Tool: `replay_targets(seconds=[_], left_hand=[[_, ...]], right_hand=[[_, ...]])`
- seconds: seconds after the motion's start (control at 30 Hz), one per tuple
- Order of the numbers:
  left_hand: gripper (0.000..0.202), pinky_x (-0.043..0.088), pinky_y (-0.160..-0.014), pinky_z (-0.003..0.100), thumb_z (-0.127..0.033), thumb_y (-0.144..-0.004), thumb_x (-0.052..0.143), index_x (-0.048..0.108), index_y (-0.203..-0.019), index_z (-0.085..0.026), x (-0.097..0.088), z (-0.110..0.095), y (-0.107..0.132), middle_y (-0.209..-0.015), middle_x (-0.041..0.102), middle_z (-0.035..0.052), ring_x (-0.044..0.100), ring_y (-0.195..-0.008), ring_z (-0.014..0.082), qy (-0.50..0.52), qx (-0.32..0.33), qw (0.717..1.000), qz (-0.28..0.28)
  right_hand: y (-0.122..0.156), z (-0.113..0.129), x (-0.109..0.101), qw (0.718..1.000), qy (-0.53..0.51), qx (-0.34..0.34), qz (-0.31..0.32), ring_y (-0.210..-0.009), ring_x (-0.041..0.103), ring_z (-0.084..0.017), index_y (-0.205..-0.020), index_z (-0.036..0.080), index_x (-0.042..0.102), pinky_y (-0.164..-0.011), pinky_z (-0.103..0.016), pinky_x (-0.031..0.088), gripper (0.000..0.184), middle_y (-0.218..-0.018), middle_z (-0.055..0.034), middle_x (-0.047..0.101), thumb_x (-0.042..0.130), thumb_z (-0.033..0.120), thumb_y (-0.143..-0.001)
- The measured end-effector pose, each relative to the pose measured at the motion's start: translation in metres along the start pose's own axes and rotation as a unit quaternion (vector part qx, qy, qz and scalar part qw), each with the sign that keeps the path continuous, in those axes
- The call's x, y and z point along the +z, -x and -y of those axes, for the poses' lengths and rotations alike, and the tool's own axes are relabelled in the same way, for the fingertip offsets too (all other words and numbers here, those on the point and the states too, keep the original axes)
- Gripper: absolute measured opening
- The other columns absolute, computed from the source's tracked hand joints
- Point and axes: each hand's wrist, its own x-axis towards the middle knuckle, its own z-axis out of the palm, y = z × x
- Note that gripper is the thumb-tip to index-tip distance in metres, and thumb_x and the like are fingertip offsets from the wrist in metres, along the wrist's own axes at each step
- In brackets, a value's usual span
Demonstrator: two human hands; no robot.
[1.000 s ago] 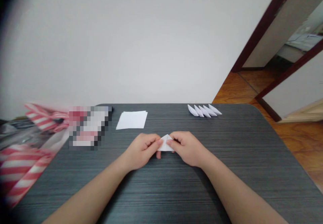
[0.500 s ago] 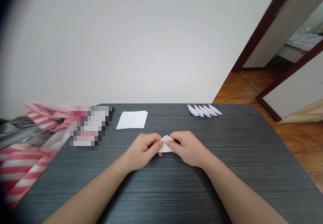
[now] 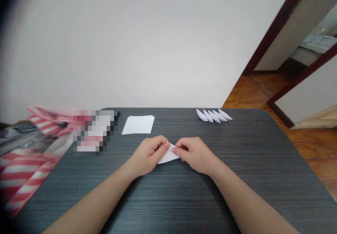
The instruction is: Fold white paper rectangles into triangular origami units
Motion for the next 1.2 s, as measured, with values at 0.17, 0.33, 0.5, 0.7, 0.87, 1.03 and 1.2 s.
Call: replay_targets(seconds=[0.17,0.33,0.5,0.7,0.87,1.03,1.2], left_hand=[[0.027,0.034,-0.057,0.022,-0.028,-0.097,0.047,0.057,-0.075,-0.016,-0.0028,0.0039,0.0019,-0.066,0.055,-0.0031,0.049,-0.061,0.0101,0.008,-0.005,1.0,0.001],[0.027,0.035,-0.059,0.022,-0.029,-0.098,0.045,0.06,-0.079,-0.016,-0.0048,0.0049,0.0039,-0.068,0.057,-0.0025,0.052,-0.063,0.0104,0.007,-0.002,1.0,0.012],[0.028,0.035,-0.059,0.022,-0.025,-0.097,0.045,0.059,-0.075,-0.015,-0.0045,0.0047,0.0047,-0.068,0.058,-0.0021,0.052,-0.063,0.0103,-0.007,0.008,1.0,0.005],[0.026,0.035,-0.059,0.021,-0.024,-0.096,0.047,0.061,-0.075,-0.015,-0.0059,0.003,0.0047,-0.067,0.057,-0.0029,0.052,-0.061,0.0089,-0.006,0.024,1.0,0.012],[0.025,0.034,-0.057,0.02,-0.024,-0.095,0.048,0.062,-0.076,-0.015,-0.0049,0.0051,0.0053,-0.062,0.054,-0.0044,0.048,-0.057,0.0079,0.001,0.029,0.999,0.026],[0.027,0.032,-0.053,0.02,-0.028,-0.095,0.05,0.063,-0.076,-0.015,-0.0036,0.0066,0.0044,-0.06,0.053,-0.0044,0.048,-0.055,0.0082,0.002,0.016,0.999,0.038],[0.03,0.033,-0.055,0.02,-0.027,-0.096,0.047,0.062,-0.073,-0.015,-0.0055,0.0036,0.0036,-0.062,0.055,-0.0035,0.05,-0.058,0.0087,-0.011,0.019,0.999,0.027]], right_hand=[[-0.001,0.0037,0.0005,1.0,0.013,-0.008,-0.001,-0.056,0.055,-0.012,-0.072,0.017,0.067,-0.056,-0.021,0.038,0.025,-0.058,0.0023,0.062,0.055,0.027,-0.092],[-0.0024,0.0064,0.0018,1.0,0.019,-0.013,0.003,-0.055,0.056,-0.012,-0.072,0.017,0.068,-0.055,-0.021,0.039,0.027,-0.057,0.002,0.061,0.054,0.028,-0.092],[-0.0016,0.003,0.0027,1.0,0.014,-0.01,-0.002,-0.055,0.055,-0.012,-0.075,0.017,0.069,-0.055,-0.022,0.039,0.027,-0.057,0.0024,0.06,0.053,0.028,-0.093],[-0.0018,0.0024,0.005,0.997,0.023,-0.075,-0.026,-0.064,0.056,-0.012,-0.078,0.018,0.069,-0.061,-0.022,0.039,0.018,-0.067,0.002,0.063,0.058,0.023,-0.091],[-0.0025,0.0034,0.0059,0.992,0.041,-0.114,-0.033,-0.066,0.056,-0.012,-0.076,0.018,0.065,-0.063,-0.022,0.039,0.021,-0.07,0.0016,0.063,0.055,0.021,-0.094],[-0.0026,0.0029,0.0055,0.99,0.06,-0.125,-0.018,-0.062,0.053,-0.012,-0.072,0.018,0.062,-0.061,-0.022,0.037,0.024,-0.066,0.0022,0.059,0.054,0.019,-0.094],[-0.0028,0.0034,0.0059,0.991,0.065,-0.118,-0.025,-0.064,0.055,-0.013,-0.075,0.018,0.064,-0.063,-0.023,0.038,0.023,-0.068,0.0012,0.062,0.053,0.02,-0.095]])
